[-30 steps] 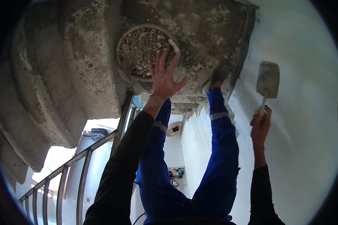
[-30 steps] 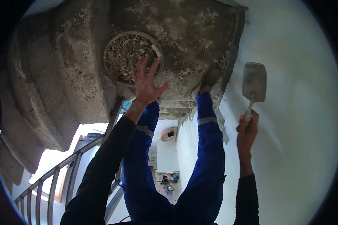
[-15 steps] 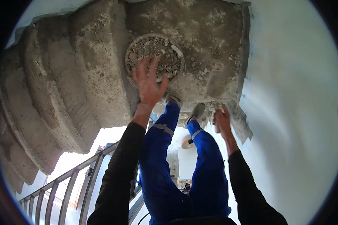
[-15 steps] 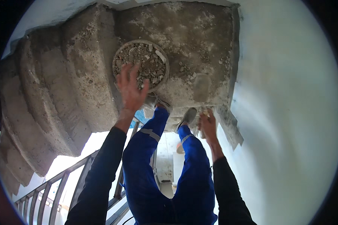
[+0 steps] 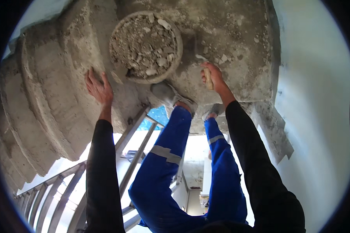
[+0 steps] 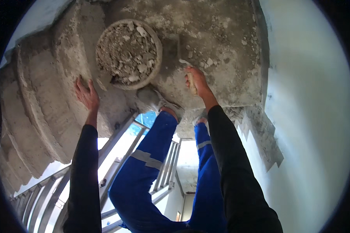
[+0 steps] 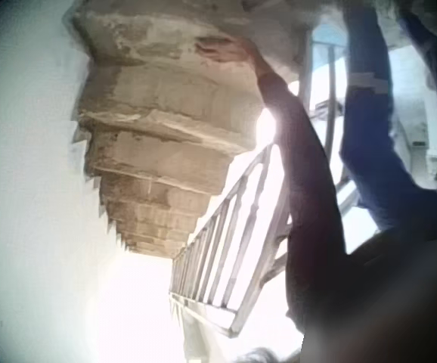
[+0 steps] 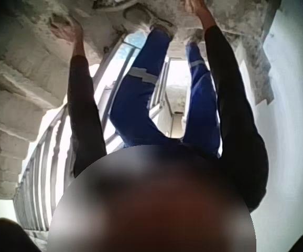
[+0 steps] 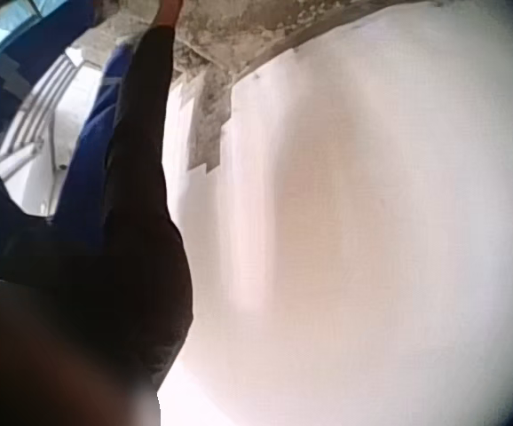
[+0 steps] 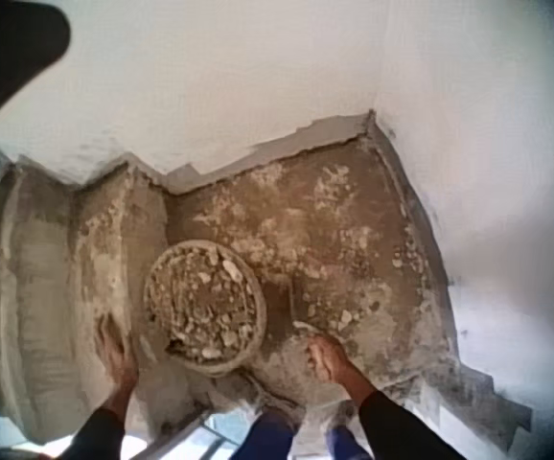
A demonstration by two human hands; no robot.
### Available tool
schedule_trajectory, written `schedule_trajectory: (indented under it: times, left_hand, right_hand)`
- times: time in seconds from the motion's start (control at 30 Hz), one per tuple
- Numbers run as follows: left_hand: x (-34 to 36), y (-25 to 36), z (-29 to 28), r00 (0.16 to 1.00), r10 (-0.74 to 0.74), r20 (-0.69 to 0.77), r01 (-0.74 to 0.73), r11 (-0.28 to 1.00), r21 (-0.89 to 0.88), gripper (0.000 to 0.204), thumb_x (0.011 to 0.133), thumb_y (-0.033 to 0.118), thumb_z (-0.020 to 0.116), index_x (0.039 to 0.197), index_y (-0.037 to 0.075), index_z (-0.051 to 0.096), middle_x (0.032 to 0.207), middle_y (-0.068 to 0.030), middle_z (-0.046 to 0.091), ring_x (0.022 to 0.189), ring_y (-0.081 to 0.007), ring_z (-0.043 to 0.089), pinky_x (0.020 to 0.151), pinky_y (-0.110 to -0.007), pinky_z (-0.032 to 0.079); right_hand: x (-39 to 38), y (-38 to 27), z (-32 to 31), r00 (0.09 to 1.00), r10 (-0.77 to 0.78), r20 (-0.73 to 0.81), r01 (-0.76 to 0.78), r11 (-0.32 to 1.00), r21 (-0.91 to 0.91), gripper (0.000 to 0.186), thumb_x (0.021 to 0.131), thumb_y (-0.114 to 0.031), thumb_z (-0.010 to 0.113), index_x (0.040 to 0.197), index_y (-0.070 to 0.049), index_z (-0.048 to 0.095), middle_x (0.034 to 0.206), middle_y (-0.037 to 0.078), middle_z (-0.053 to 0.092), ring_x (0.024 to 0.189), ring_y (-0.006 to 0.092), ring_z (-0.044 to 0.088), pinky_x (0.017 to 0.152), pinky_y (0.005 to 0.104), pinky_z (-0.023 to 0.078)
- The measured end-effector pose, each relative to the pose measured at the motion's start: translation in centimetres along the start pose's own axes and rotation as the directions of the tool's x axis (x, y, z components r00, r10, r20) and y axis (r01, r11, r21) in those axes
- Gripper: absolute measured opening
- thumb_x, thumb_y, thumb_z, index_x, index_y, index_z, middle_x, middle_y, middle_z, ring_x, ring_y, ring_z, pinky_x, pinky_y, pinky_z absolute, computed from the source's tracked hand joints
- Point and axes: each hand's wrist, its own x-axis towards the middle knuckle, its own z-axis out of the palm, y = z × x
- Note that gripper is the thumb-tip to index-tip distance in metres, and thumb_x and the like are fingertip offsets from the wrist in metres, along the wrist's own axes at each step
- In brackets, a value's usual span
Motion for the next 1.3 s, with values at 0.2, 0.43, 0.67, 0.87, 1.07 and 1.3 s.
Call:
schedule_trajectory:
  times: [0.2, 0.43, 0.67, 0.87, 1.07, 1.3]
  left_hand:
    - [-1.2, 0.0, 0.5, 1.000, 0.008, 0.028, -0.009, 0.999, 0.041, 0.062, 0.103, 0.054, 0.050, 0.152, 0.016, 0.047, 0.157, -0.0129, 0.043, 0.150, -0.0343, 0.033, 0.121, -0.051, 0.022]
    - [-1.1, 1.3, 1.0, 0.998, 0.042, 0.041, -0.041, 0.999, -0.033, 0.062, 0.103, 0.052, 0.051, 0.152, 0.014, 0.047, 0.157, -0.0147, 0.043, 0.149, -0.0346, 0.035, 0.120, -0.051, 0.025]
    - [-1.0, 1.6, 0.6, 0.999, 0.024, 0.039, -0.026, 0.998, 0.052, 0.060, 0.102, 0.047, 0.054, 0.151, 0.012, 0.048, 0.154, -0.0163, 0.044, 0.145, -0.0365, 0.039, 0.117, -0.052, 0.030]
    - [-0.8, 0.9, -0.1, 0.998, 0.022, 0.067, -0.026, 0.998, 0.063, 0.062, 0.102, 0.048, 0.053, 0.153, 0.014, 0.044, 0.156, -0.0143, 0.042, 0.149, -0.0350, 0.035, 0.119, -0.054, 0.024]
    - [-0.7, 1.5, 0.9, 0.996, -0.024, 0.086, 0.021, 0.999, 0.035, 0.062, 0.101, 0.047, 0.056, 0.153, 0.015, 0.044, 0.156, -0.0129, 0.042, 0.149, -0.0341, 0.034, 0.119, -0.054, 0.024]
    - [-0.6, 1.1, 0.3, 0.997, -0.021, 0.074, 0.016, 0.998, 0.066, 0.063, 0.099, 0.045, 0.058, 0.153, 0.015, 0.045, 0.155, -0.0125, 0.043, 0.149, -0.0338, 0.034, 0.118, -0.053, 0.024]
  right_hand:
    - [-7.3, 3.7, -5.0, 0.982, -0.055, -0.182, 0.065, 0.997, 0.048, 0.031, 0.097, -0.044, 0.063, 0.107, -0.015, 0.062, 0.074, 0.002, 0.057, 0.054, 0.0137, 0.053, 0.050, 0.0323, 0.046]
    - [-3.7, 3.1, 1.5, 0.966, 0.082, 0.247, -0.108, 0.989, 0.096, 0.029, 0.101, -0.039, 0.060, 0.108, -0.012, 0.062, 0.074, 0.003, 0.058, 0.054, 0.0137, 0.054, 0.048, 0.0317, 0.044]
    - [-3.6, 6.1, -2.9, 0.993, -0.096, -0.076, 0.101, 0.992, 0.073, 0.024, 0.100, -0.035, 0.064, 0.101, -0.011, 0.062, 0.071, 0.004, 0.060, 0.048, 0.0140, 0.053, 0.043, 0.0303, 0.043]
    - [-4.0, 1.0, -0.6, 0.990, -0.139, 0.024, 0.138, 0.990, 0.038, 0.030, 0.100, -0.040, 0.065, 0.103, -0.011, 0.064, 0.071, 0.002, 0.060, 0.051, 0.0125, 0.055, 0.044, 0.0287, 0.044]
    - [5.0, -8.4, 5.2, 0.988, -0.114, 0.102, 0.128, 0.982, -0.141, 0.035, 0.100, -0.043, 0.066, 0.106, -0.009, 0.064, 0.072, 0.004, 0.060, 0.051, 0.0151, 0.055, 0.045, 0.0327, 0.045]
    - [2.7, -3.2, 2.2, 0.938, -0.169, -0.303, 0.238, 0.949, 0.208, 0.038, 0.098, -0.049, 0.065, 0.103, -0.011, 0.060, 0.071, 0.004, 0.058, 0.050, 0.0167, 0.054, 0.045, 0.0336, 0.045]
